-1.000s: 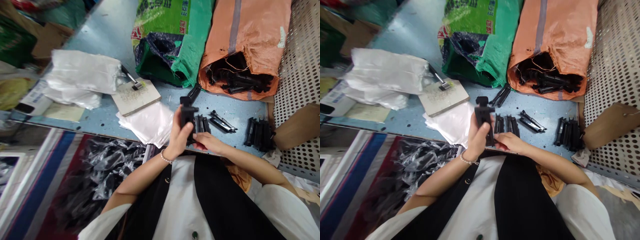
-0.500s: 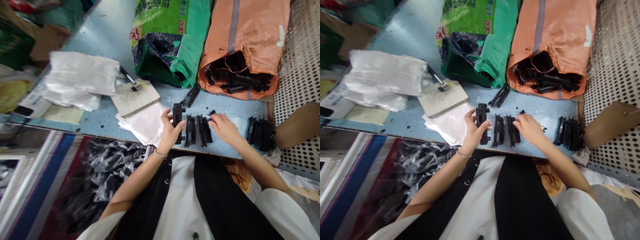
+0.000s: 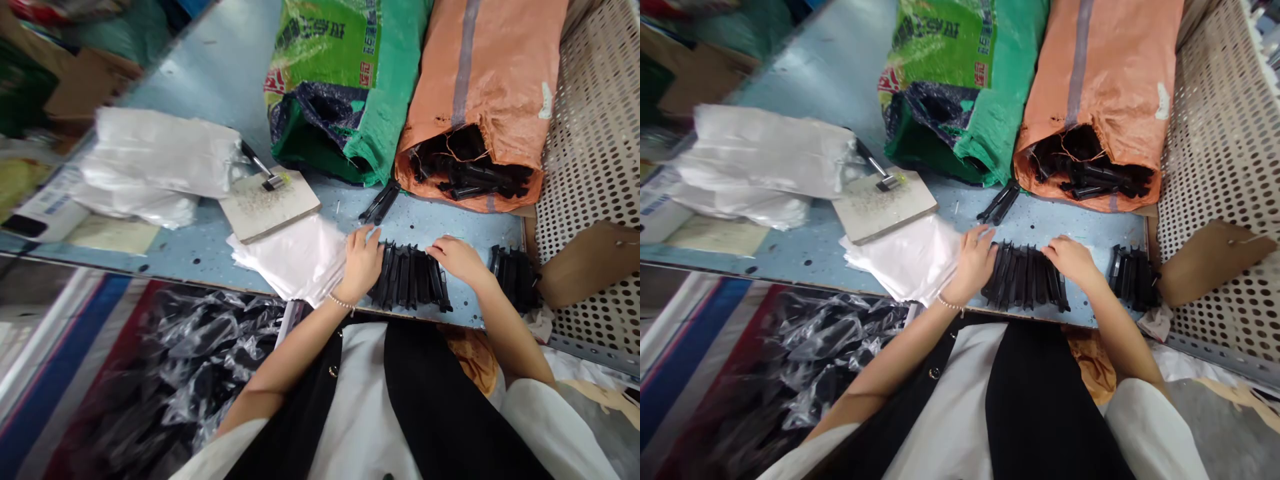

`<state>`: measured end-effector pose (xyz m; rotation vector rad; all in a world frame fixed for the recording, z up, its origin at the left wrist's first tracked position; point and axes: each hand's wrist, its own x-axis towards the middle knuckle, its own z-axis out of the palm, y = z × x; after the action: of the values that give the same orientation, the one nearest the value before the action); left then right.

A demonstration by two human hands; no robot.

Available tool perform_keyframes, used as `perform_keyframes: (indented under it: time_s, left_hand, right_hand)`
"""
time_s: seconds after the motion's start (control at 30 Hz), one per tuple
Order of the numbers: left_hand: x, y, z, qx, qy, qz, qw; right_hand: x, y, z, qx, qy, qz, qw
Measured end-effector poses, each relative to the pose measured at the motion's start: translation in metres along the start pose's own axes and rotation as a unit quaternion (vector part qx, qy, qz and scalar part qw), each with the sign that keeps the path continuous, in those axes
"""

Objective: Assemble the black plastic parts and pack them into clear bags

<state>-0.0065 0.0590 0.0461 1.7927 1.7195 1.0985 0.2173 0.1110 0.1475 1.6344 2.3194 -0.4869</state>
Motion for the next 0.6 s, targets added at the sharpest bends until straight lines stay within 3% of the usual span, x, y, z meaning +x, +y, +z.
perform_keyframes:
  time_s: [0.07,0.13,0.23,0.3,0.37,0.47,0.53,0.6]
  left_hand:
    - [0.046,0.001,-0.004,0.015,-0.014,-0.011,1.000]
    - [0.089,0.004,-0.004,0.062,-0.060,-0.071,0.994]
    - [0.119,0.021,-0.005,0.148,-0.149,-0.122,0.970]
    - [0.105,0.039,-0.010,0.168,-0.161,-0.076,0.970]
    - [0.075,0.056,-0.021,0.139,-0.129,-0.009,0.982]
    - [0.029,0.067,-0.044,-0.035,-0.117,0.036,0.992]
    - [0.013,0.065,-0.060,-0.222,-0.197,0.005,0.955]
    - [0.007,0.058,-0.070,-0.387,-0.295,-0.066,0.871]
  right_hand:
    - [0.010,-0.011,-0.006,0.049,0.038,-0.028,0.998]
    - [0.023,-0.020,-0.005,0.130,0.053,-0.048,0.989]
    - [0.042,-0.022,0.003,0.300,0.087,-0.002,0.950]
    - [0.050,-0.017,0.009,0.392,0.123,0.016,0.912]
    - [0.048,-0.014,0.013,0.433,0.171,-0.013,0.885]
    - [0.030,-0.022,0.015,0.419,0.248,-0.089,0.869]
    - [0.015,-0.034,0.015,0.412,0.254,-0.161,0.860]
    - [0.004,-0.045,0.016,0.405,0.220,-0.229,0.857]
